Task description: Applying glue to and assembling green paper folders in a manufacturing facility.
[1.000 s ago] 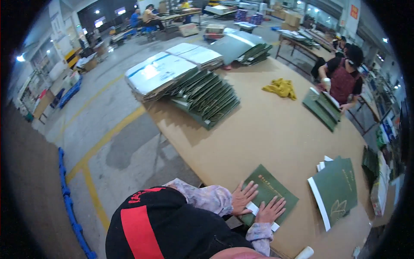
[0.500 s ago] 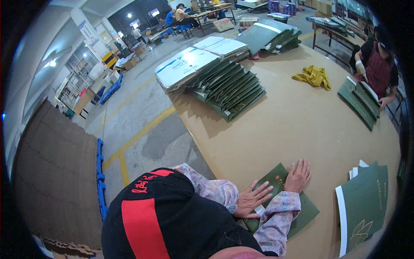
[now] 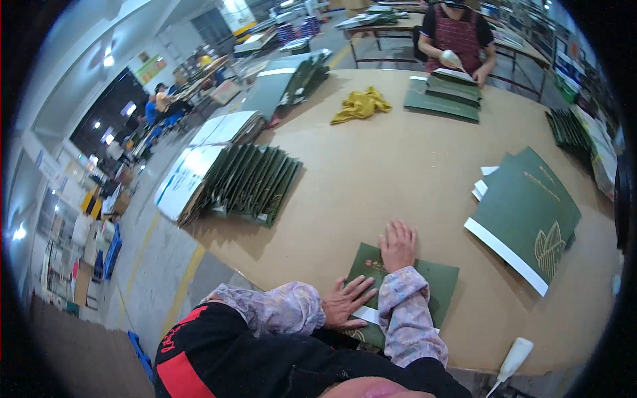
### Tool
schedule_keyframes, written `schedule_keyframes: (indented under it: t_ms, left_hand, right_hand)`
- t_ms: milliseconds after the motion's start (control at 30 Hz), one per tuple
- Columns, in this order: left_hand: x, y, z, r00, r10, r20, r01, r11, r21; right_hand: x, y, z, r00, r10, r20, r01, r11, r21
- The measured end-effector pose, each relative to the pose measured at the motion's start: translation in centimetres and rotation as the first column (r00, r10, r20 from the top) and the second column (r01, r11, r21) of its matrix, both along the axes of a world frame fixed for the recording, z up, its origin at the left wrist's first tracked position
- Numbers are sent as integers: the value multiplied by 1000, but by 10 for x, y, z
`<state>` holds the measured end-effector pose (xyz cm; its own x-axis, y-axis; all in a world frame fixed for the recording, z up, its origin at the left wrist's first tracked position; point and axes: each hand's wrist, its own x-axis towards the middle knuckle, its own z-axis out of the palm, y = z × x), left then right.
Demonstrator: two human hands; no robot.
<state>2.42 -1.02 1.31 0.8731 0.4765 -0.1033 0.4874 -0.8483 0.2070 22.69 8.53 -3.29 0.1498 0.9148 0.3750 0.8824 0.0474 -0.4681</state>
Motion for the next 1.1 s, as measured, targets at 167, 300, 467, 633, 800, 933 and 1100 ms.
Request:
schedule_keyframes:
  t_ms: [167,300,467,633,800,933,1100]
  left_hand:
    - [-2,7,-3,993,12,117,-8,999,-39]
    - [-3,9,-8,986,2,166,14,995,-98]
    - [-7,14,-15,985,21,174,0,993,-117]
    - [-5,12,-14,982,25,185,-3,993,-117]
    - [-7,9,-20,986,12,169,10,992,-127]
    - [-8,10,-17,988,17,156,6,990,-142]
    - [-8,11,-21,977,2,211,23,993,-114]
  right_hand:
    - [-2,-3,6,1000,10,-20,-11,1000,-4]
    - [-13,-2,4,982,136,-133,-129,990,63]
    - [-44,-8,12,853,408,-326,-392,912,118]
    - [-42,-10,15,890,413,-195,-402,911,94]
    - [-41,-11,13,885,414,-214,-408,910,74]
    - [-41,-10,15,876,414,-245,-395,910,125]
    - [-40,-9,17,877,405,-258,-409,912,43]
